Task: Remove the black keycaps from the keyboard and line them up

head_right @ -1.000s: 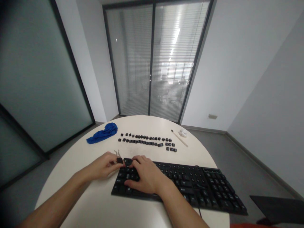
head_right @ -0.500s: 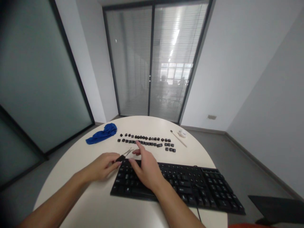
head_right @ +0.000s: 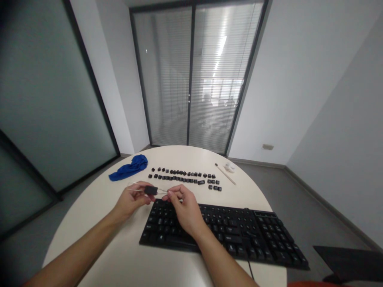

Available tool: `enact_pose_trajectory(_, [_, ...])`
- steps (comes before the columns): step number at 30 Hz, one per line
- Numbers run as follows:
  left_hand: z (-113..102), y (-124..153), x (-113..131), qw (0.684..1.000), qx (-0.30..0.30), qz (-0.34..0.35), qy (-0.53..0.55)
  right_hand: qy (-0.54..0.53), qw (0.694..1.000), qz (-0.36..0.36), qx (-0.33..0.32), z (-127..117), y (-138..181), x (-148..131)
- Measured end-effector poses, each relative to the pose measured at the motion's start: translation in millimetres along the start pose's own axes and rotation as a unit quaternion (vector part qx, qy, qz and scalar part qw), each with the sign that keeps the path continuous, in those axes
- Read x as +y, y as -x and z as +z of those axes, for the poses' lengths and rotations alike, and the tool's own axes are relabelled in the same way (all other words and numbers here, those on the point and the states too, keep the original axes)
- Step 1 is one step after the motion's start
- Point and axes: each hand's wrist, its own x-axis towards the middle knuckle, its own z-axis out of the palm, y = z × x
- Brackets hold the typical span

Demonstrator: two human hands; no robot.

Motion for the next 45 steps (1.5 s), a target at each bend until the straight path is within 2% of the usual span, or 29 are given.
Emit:
enact_pose_trajectory(4, [17.9, 2.7, -1.8, 1.000, -0.020, -0.009, 0.008, -0.039, 0.998, 0.004, -0.043, 7.9, 2.1, -0.8])
enact_pose_trajectory(7, [20.5, 2.7, 1.7, 1.000, -0.016, -0.003, -0.026, -0.007, 0.998, 0.005, -0.061, 9.3, 3.1, -0.2])
enact_pose_trajectory(10, [10.3, 1.4, 7.4, 0.990, -0.045, 0.020, -0.132, 0.125, 0.990, -0.023, -0.057, 7.0, 4.2, 2.7])
enact_pose_trajectory(13, [-5.5, 0.8, 10.3, 0.961, -0.094, 0.050, -0.254, 0.285, 0.955, -0.062, -0.047, 4.1, 5.7, 7.0])
enact_pose_trajectory(16, [-16.3, 1.2, 8.2, 0.944, -0.111, 0.041, -0.309, 0.345, 0.935, -0.070, -0.050, 2.9, 6.9, 10.8])
enact_pose_trajectory(20, [-18.8, 1.4, 1.9, 0.934, -0.143, 0.032, -0.327, 0.353, 0.931, -0.065, -0.062, 3.1, 8.2, 12.6])
enact_pose_trajectory(25, [-16.2, 0.1, -1.7, 0.936, -0.165, 0.011, -0.312, 0.355, 0.930, -0.067, -0.070, 2.8, 9.1, 11.9])
enact_pose_trajectory(30, [-14.8, -0.1, 2.3, 0.941, -0.179, -0.005, -0.288, 0.361, 0.928, -0.065, -0.067, 3.3, 9.0, 13.2])
enact_pose_trajectory(37, [-15.1, 0.3, 9.2, 0.933, -0.183, -0.016, -0.310, 0.361, 0.927, -0.072, -0.075, 3.3, 8.6, 13.1])
enact_pose_trajectory(45, [-16.5, -0.8, 12.5, 0.929, -0.201, -0.041, -0.309, 0.386, 0.913, -0.090, -0.094, 3.7, 7.3, 14.6])
